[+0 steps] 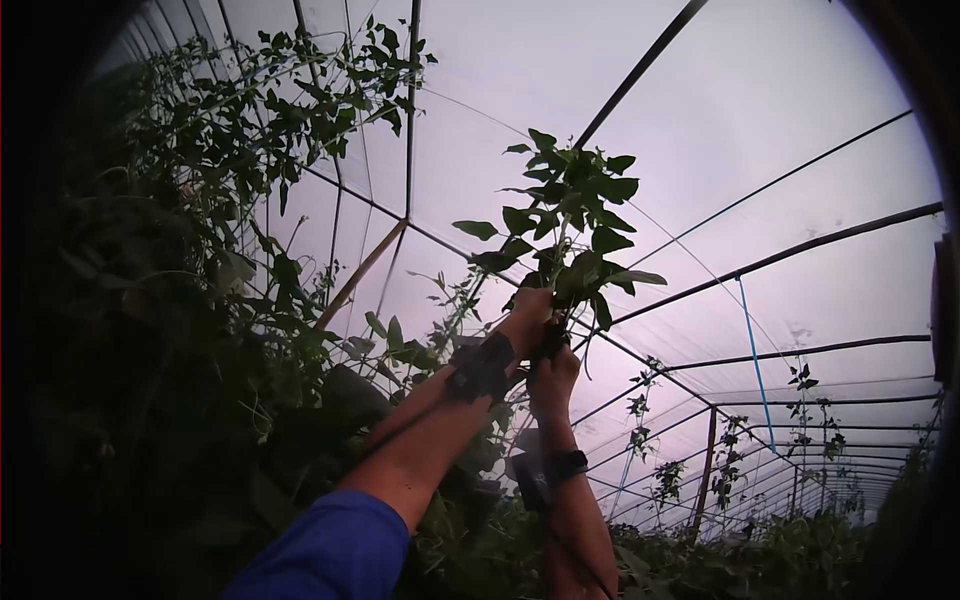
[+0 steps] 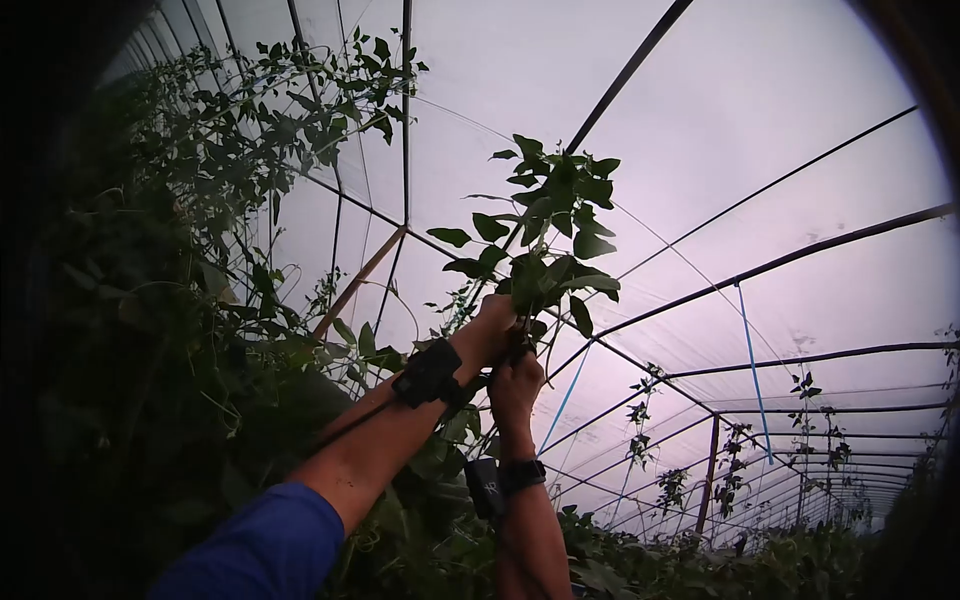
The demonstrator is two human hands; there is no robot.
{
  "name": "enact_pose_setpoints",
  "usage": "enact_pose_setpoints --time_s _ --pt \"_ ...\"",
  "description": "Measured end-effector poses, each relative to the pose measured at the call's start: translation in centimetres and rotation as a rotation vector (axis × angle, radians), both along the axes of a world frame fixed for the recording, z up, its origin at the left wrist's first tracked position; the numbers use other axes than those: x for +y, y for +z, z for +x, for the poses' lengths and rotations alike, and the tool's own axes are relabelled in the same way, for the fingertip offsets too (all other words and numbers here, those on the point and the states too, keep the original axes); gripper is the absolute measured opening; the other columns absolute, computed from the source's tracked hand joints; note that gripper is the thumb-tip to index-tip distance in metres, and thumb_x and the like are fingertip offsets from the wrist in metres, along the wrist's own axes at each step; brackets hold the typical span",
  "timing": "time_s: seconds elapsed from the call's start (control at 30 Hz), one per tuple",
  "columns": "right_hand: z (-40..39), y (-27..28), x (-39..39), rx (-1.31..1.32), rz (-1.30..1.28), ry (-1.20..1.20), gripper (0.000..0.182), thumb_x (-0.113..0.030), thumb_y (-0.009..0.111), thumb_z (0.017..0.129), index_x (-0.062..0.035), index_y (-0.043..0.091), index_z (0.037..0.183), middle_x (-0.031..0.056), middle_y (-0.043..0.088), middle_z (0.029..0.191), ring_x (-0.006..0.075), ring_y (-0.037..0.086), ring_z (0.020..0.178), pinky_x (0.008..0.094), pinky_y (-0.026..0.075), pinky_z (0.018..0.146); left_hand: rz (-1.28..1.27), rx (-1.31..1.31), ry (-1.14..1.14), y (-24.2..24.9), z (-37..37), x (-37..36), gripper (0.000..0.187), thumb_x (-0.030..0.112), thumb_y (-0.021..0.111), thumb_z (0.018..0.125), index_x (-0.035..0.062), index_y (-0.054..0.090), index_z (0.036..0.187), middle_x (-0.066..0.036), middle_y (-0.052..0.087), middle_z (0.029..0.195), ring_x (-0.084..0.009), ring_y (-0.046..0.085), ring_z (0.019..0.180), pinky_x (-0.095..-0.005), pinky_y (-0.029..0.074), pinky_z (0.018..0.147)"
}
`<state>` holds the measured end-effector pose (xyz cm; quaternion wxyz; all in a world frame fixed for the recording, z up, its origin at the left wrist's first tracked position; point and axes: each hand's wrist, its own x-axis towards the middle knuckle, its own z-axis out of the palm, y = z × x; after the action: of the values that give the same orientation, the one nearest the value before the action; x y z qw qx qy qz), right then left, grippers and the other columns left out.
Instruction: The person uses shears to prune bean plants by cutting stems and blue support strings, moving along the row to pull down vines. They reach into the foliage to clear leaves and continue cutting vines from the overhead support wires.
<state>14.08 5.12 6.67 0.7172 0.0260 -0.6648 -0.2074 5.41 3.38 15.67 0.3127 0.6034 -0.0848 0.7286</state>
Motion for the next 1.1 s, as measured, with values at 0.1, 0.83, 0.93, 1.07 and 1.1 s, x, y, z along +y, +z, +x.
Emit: enact_pose_setpoints --time_s 0.1,0.83,0.93,1.07,1.1 --pt "-0.2 -1.6 -2.4 0.024 0.073 0.005 0.019 -0.001 0.044 0.074 0.0067 0.055 0.086 0.0184 0.059 0.07 0.0242 0.056 0.06 0.0339 0.044 0.057 0.066 -0.021 0.027 -2.9 0.5 -3.0 0.025 0.014 0.064 0.076 0.0078 0.049 0.056 -0.003 0.047 0.052 -0.012 0.043 0.042 -0.0286 0.032 0.041" --pt "0.7 -9.3 -6.0 0.033 0.093 -0.043 0.014 -0.005 0.05 0.078 0.002 0.057 0.088 0.0184 0.059 0.07 0.033 0.06 0.063 0.0379 0.045 0.057 0.543 -0.076 0.792 -10.2 0.0 -2.3 0.011 0.012 0.054 0.079 0.0057 0.058 0.072 -0.005 0.054 0.062 -0.0135 0.051 0.054 -0.0301 0.04 0.05" --pt "0.6 -10.0 -5.5 0.041 0.085 -0.022 0.015 -0.005 0.053 0.075 -0.0011 0.059 0.089 0.0177 0.061 0.071 0.0369 0.061 0.066 0.0399 0.046 0.057 0.097 0.051 -0.031 -10.4 0.0 -1.5 0.019 0.024 0.059 0.077 0.0076 0.063 0.086 -0.013 0.063 0.075 -0.024 0.063 0.067 -0.033 0.048 0.061" --pt "0.0 -10.3 -5.5 0.047 0.113 -0.023 0.013 -0.004 0.053 0.077 0.0006 0.059 0.088 0.0199 0.06 0.07 0.0381 0.06 0.065 0.0409 0.045 0.055 0.828 -0.182 0.722 -9.8 -0.1 -0.1 0.025 0.016 0.05 0.083 0.0041 0.052 0.061 -0.002 0.044 0.052 -0.0103 0.041 0.042 -0.0282 0.032 0.039" --pt "0.1 -10.0 -5.2 0.0 0.112 -0.042 0.015 -0.006 0.051 0.082 0.0014 0.058 0.093 0.0178 0.059 0.07 0.0294 0.057 0.063 0.0376 0.044 0.056 0.743 -0.192 0.649 -9.6 -0.1 0.7 0.025 0.018 0.05 0.083 0.0042 0.052 0.062 -0.002 0.044 0.052 -0.011 0.041 0.042 -0.0286 0.033 0.04"
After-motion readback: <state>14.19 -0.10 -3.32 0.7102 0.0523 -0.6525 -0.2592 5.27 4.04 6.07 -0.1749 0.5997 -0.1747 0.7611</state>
